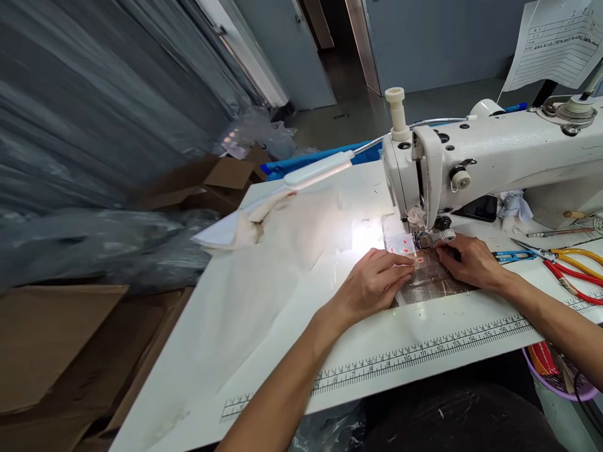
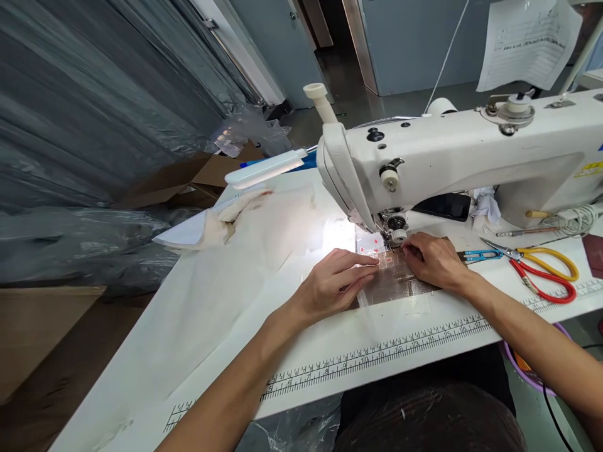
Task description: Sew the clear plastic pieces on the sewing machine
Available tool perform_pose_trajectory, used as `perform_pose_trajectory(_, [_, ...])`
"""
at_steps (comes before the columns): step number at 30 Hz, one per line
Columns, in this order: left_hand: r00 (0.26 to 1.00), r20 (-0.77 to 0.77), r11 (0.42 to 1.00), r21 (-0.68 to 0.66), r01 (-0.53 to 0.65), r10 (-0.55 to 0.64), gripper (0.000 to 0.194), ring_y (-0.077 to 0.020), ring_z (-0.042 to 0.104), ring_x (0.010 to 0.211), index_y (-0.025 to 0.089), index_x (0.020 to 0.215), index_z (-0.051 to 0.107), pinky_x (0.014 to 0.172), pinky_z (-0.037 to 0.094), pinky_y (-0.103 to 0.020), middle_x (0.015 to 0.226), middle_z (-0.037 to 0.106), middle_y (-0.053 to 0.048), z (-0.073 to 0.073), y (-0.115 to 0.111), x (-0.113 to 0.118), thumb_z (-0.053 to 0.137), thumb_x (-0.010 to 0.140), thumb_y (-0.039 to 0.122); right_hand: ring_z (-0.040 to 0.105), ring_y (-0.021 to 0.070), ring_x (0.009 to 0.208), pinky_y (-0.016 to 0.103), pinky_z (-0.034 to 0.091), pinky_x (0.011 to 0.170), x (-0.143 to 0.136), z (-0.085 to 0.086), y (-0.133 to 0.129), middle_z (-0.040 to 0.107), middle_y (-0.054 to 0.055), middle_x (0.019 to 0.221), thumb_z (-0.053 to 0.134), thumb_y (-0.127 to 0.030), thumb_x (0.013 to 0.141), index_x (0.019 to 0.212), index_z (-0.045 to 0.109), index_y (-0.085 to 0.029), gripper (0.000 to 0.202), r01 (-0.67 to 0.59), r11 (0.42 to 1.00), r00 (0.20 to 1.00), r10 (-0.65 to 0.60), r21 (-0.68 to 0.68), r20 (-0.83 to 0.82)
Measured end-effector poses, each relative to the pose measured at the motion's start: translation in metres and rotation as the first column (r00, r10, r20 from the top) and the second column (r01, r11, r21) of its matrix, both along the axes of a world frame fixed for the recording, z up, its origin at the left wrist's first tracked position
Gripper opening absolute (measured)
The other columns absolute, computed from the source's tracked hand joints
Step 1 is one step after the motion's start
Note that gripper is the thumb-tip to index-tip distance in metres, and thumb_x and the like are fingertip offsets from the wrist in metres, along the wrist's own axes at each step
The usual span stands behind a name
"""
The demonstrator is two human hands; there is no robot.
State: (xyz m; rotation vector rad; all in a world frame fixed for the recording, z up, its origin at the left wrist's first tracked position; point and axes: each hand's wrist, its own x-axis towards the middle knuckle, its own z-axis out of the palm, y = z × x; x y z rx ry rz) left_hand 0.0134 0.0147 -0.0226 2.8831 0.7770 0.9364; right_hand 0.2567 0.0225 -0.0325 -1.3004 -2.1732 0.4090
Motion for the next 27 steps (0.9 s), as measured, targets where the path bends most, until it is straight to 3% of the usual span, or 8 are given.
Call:
perform_pose_trajectory(2, [1.000, -0.005, 0.999, -0.035, 0.016, -0.016, 0.019, -0.0151, 0.065, 0.082, 0.020, 0.106, 0.066, 0.070, 0.053, -0.033, 0.100, 0.071, -0.005, -0.004, 0.005, 0.001, 0.049, 0.099, 0.018, 0.058, 0.0153, 0.064, 0.025, 0.039, 0.060, 0.000, 0.000, 0.000, 0.068, 0.004, 0.078, 0.051, -0.023, 0.087, 0.093, 0.070, -0.018, 0.020, 0.000, 1.000, 1.000, 0.000, -0.003, 0.000])
perform_pose_trajectory(7, [1.000, 0.014, 0.963, -0.269, -0.010, 0.014, 0.019, -0.0140, 0.063, 0.082, 0.021, 0.101, 0.070, 0.071, 0.054, -0.030, 0.092, 0.066, -0.004, -0.012, 0.013, 0.002, 0.054, 0.098, 0.028, 0.057, 0.0154, 0.064, 0.026, 0.040, 0.060, 0.000, -0.001, 0.000, 0.067, 0.004, 0.078, 0.050, -0.024, 0.088, 0.096, 0.070, -0.018, 0.022, -0.007, 1.000, 1.000, 0.007, -0.003, 0.007])
perform_pose_trajectory(10, [0.998, 0.026, 0.961, -0.273, -0.044, 0.053, 0.017, -0.0141, 0.061, 0.078, 0.022, 0.091, 0.072, 0.074, 0.051, -0.034, 0.086, 0.064, -0.002, -0.009, 0.011, 0.002, 0.057, 0.096, 0.029, 0.057, 0.0151, 0.066, 0.027, 0.041, 0.060, 0.000, 0.000, -0.003, 0.066, 0.004, 0.081, 0.049, -0.026, 0.089, 0.097, 0.071, -0.018, 0.024, -0.031, 0.999, 0.999, 0.032, 0.019, -0.040])
perform_pose_trajectory(14, [1.000, 0.000, 0.961, -0.277, -0.015, 0.016, 0.019, -0.0163, 0.062, 0.089, 0.020, 0.089, 0.067, 0.085, 0.047, -0.040, 0.097, 0.066, -0.003, 0.003, 0.005, 0.003, 0.052, 0.098, 0.026, 0.060, 0.0161, 0.074, 0.031, 0.047, 0.067, -0.002, 0.006, -0.007, 0.065, 0.007, 0.090, 0.050, -0.032, 0.090, 0.102, 0.070, -0.019, 0.027, -0.195, 0.981, 0.972, 0.193, -0.005, -0.135])
perform_pose_trajectory(18, [0.998, -0.055, 0.940, -0.342, -0.009, -0.011, 0.017, -0.0133, 0.061, 0.075, 0.019, 0.092, 0.061, 0.087, 0.047, -0.040, 0.080, 0.067, 0.001, 0.011, 0.002, 0.005, 0.045, 0.099, 0.024, 0.060, 0.0210, 0.095, 0.036, 0.047, 0.084, -0.011, 0.015, -0.011, 0.065, 0.010, 0.103, 0.058, -0.036, 0.088, 0.104, 0.067, -0.018, 0.026, -0.381, 0.921, 0.920, 0.368, -0.082, -0.136])
perform_pose_trajectory(21, [0.999, -0.046, 0.932, -0.362, -0.018, 0.002, 0.018, -0.0123, 0.061, 0.071, 0.020, 0.093, 0.061, 0.085, 0.049, -0.038, 0.077, 0.068, 0.001, 0.012, 0.003, 0.004, 0.047, 0.099, 0.029, 0.059, 0.0187, 0.081, 0.034, 0.046, 0.073, -0.019, 0.021, -0.014, 0.066, 0.008, 0.090, 0.054, -0.037, 0.091, 0.092, 0.064, -0.017, 0.022, -0.378, 0.911, 0.926, 0.368, -0.166, -0.086])
perform_pose_trajectory(24, [0.999, -0.012, 0.906, -0.422, -0.039, 0.037, 0.021, -0.0122, 0.062, 0.071, 0.020, 0.090, 0.064, 0.080, 0.052, -0.034, 0.078, 0.069, 0.001, 0.013, 0.004, -0.002, 0.054, 0.096, 0.037, 0.054, 0.0146, 0.068, 0.031, 0.043, 0.064, -0.022, 0.024, -0.018, 0.064, 0.004, 0.077, 0.049, -0.032, 0.093, 0.082, 0.062, -0.018, 0.022, -0.378, 0.894, 0.924, 0.349, -0.242, -0.156])
perform_pose_trajectory(27, [0.994, 0.031, 0.814, -0.576, -0.071, 0.109, 0.023, -0.0123, 0.062, 0.067, 0.019, 0.082, 0.065, 0.062, 0.051, -0.026, 0.072, 0.067, 0.000, 0.021, 0.003, -0.012, 0.059, 0.093, 0.039, 0.052, 0.0117, 0.057, 0.027, 0.043, 0.054, -0.023, 0.024, -0.022, 0.060, 0.000, 0.067, 0.050, -0.029, 0.092, 0.078, 0.059, -0.019, 0.020, -0.367, 0.837, 0.915, 0.247, -0.405, -0.319])
